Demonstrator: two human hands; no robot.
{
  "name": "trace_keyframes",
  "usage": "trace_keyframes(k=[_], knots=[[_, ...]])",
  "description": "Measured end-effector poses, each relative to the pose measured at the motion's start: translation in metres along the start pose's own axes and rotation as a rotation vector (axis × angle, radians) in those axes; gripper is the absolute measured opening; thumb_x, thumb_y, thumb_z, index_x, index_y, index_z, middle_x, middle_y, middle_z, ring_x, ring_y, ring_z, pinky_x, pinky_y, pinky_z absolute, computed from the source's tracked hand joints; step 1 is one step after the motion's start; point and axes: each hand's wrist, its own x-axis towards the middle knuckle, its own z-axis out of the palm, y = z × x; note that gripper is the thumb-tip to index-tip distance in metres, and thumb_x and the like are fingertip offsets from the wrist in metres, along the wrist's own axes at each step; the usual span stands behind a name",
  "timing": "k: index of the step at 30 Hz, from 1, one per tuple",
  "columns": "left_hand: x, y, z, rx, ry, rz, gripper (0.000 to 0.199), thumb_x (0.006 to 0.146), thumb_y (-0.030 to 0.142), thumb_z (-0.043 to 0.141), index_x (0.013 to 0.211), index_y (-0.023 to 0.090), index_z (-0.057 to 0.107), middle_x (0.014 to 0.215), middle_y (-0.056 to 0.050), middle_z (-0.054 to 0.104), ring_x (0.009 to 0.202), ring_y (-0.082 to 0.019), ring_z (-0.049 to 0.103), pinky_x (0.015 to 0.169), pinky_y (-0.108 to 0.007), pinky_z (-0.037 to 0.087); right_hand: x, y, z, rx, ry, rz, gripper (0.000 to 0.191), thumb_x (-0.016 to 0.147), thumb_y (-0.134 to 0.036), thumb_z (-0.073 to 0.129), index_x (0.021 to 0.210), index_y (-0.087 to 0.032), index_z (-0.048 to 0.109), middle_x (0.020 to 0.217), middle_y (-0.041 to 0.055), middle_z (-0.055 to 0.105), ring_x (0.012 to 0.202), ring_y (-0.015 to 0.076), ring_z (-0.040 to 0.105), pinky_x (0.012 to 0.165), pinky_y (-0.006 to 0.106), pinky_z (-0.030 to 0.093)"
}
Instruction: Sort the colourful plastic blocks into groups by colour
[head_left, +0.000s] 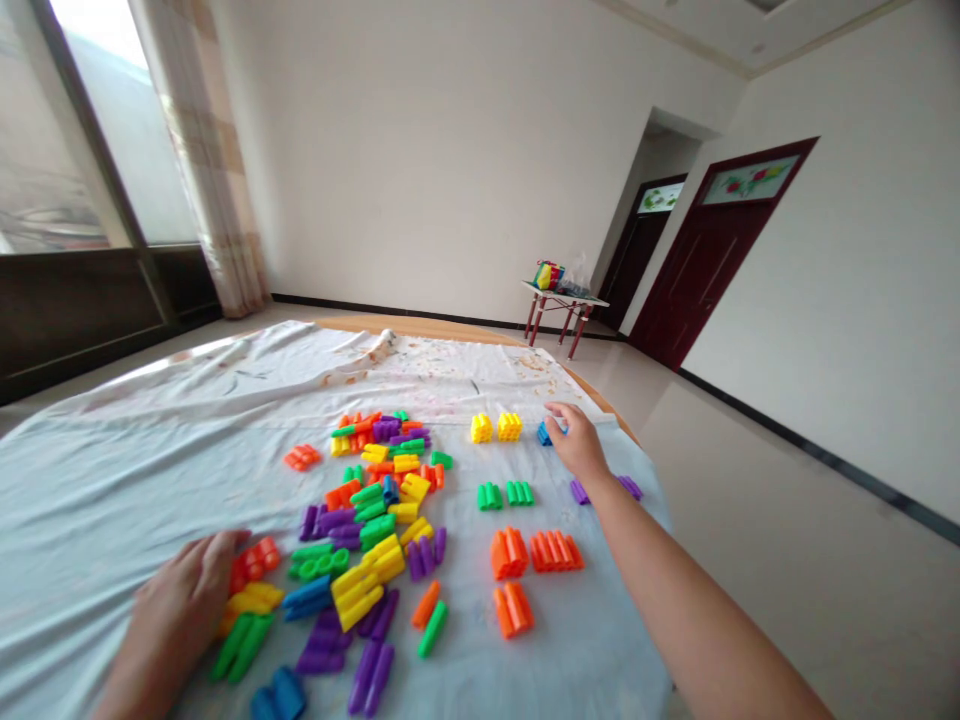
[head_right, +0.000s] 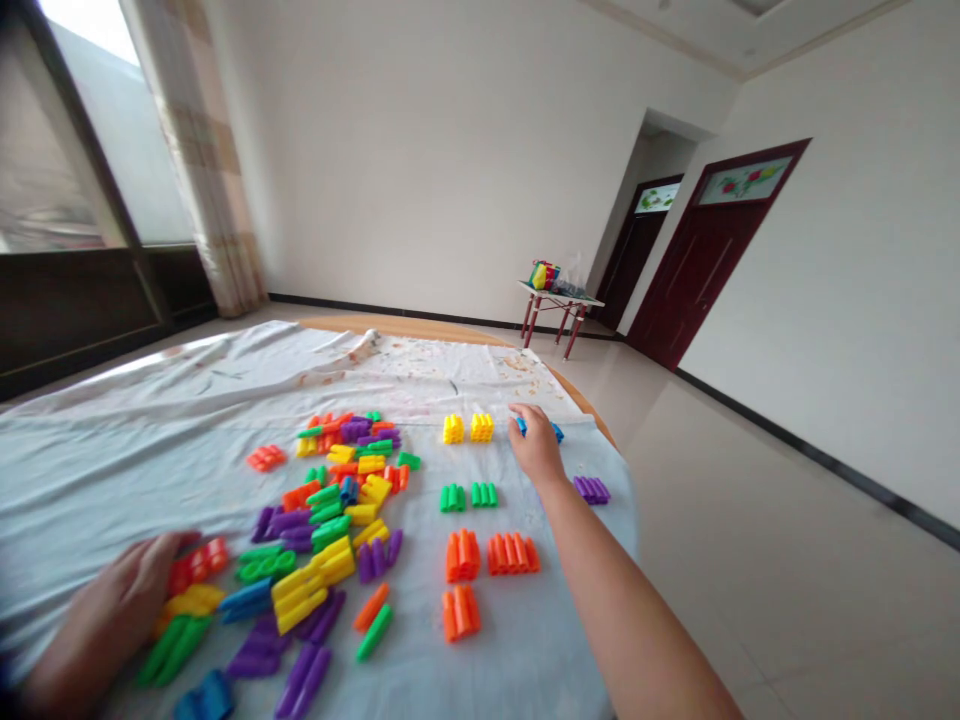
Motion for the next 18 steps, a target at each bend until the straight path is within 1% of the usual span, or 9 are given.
trace_keyframes(k=[1, 2, 5, 7, 8, 10, 13, 16, 18], knots=[[-0.003, 0.002, -0.004, -0.050, -0.032, 0.018, 0.048, 0.087, 0.037, 0.018, 0.096, 0.020, 0.063, 0.104, -0.007, 0.066, 0.101, -0.020, 0.057, 0.087, -0.031, 0.044, -0.010, -0.023, 0.003, 0.095, -0.008, -0.076, 0.026, 0.084, -0.021, 0.049, 0.105, -0.016, 0.062, 0.107, 0.0110, 0.064, 0.101, 0.0213, 0.058, 0.089, 0.037, 0.047], [-0.006, 0.005, -0.007, -0.065, -0.043, 0.004, 0.050, 0.087, 0.039, 0.017, 0.097, 0.020, 0.062, 0.105, -0.008, 0.066, 0.101, -0.022, 0.057, 0.087, -0.033, 0.044, -0.022, -0.047, 0.006, 0.174, -0.042, -0.132, 0.024, 0.084, -0.022, 0.050, 0.103, -0.018, 0.063, 0.105, 0.0097, 0.064, 0.101, 0.0206, 0.058, 0.089, 0.036, 0.047], [-0.010, 0.016, -0.014, -0.104, -0.051, -0.005, 0.053, 0.087, 0.040, 0.015, 0.097, 0.019, 0.062, 0.105, -0.010, 0.065, 0.101, -0.023, 0.057, 0.086, -0.034, 0.044, -0.062, -0.113, 0.020, 0.363, -0.221, -0.208, 0.022, 0.084, -0.020, 0.053, 0.103, -0.020, 0.063, 0.101, 0.0061, 0.065, 0.096, 0.0172, 0.059, 0.087, 0.033, 0.048], [-0.011, 0.020, -0.016, -0.111, -0.042, -0.008, 0.054, 0.087, 0.041, 0.013, 0.096, 0.019, 0.062, 0.104, -0.010, 0.065, 0.100, -0.024, 0.057, 0.085, -0.034, 0.044, -0.087, -0.146, 0.034, 0.427, -0.357, -0.231, 0.023, 0.082, -0.016, 0.054, 0.102, -0.020, 0.064, 0.100, 0.0048, 0.066, 0.098, 0.0160, 0.059, 0.090, 0.031, 0.046], [-0.011, 0.020, -0.015, -0.110, -0.032, -0.010, 0.055, 0.087, 0.041, 0.013, 0.096, 0.018, 0.061, 0.104, -0.010, 0.065, 0.101, -0.024, 0.057, 0.085, -0.034, 0.044, -0.097, -0.158, 0.041, 0.439, -0.411, -0.241, 0.024, 0.081, -0.013, 0.054, 0.102, -0.020, 0.064, 0.101, 0.0044, 0.066, 0.099, 0.0157, 0.058, 0.092, 0.030, 0.045], [-0.013, 0.021, -0.015, -0.109, -0.013, -0.010, 0.055, 0.087, 0.042, 0.013, 0.096, 0.018, 0.061, 0.104, -0.011, 0.065, 0.100, -0.024, 0.057, 0.085, -0.034, 0.044, -0.114, -0.174, 0.054, 0.435, -0.520, -0.274, 0.029, 0.078, -0.010, 0.056, 0.104, -0.020, 0.064, 0.106, 0.0044, 0.065, 0.104, 0.0161, 0.056, 0.096, 0.031, 0.042], [-0.015, 0.021, -0.015, -0.104, -0.001, 0.002, 0.052, 0.086, 0.040, 0.015, 0.093, 0.019, 0.062, 0.100, -0.009, 0.066, 0.096, -0.023, 0.058, 0.081, -0.032, 0.044, -0.129, -0.184, 0.067, 0.382, -0.648, -0.311, 0.038, 0.074, -0.013, 0.064, 0.111, -0.021, 0.062, 0.114, 0.0051, 0.062, 0.109, 0.0184, 0.053, 0.099, 0.033, 0.038], [-0.016, 0.022, -0.015, -0.096, 0.007, 0.021, 0.049, 0.085, 0.038, 0.017, 0.091, 0.019, 0.062, 0.096, -0.009, 0.066, 0.094, -0.022, 0.058, 0.080, -0.032, 0.043, -0.137, -0.186, 0.074, 0.301, -0.675, -0.310, 0.044, 0.072, -0.024, 0.070, 0.115, -0.021, 0.060, 0.116, 0.0057, 0.060, 0.110, 0.0210, 0.050, 0.099, 0.036, 0.037], [-0.016, 0.022, -0.014, -0.092, 0.011, 0.028, 0.048, 0.085, 0.037, 0.017, 0.090, 0.019, 0.062, 0.095, -0.009, 0.066, 0.094, -0.022, 0.058, 0.081, -0.032, 0.042, -0.139, -0.186, 0.075, 0.267, -0.677, -0.324, 0.045, 0.072, -0.027, 0.071, 0.115, -0.021, 0.060, 0.116, 0.0053, 0.060, 0.110, 0.0218, 0.049, 0.099, 0.037, 0.035]])
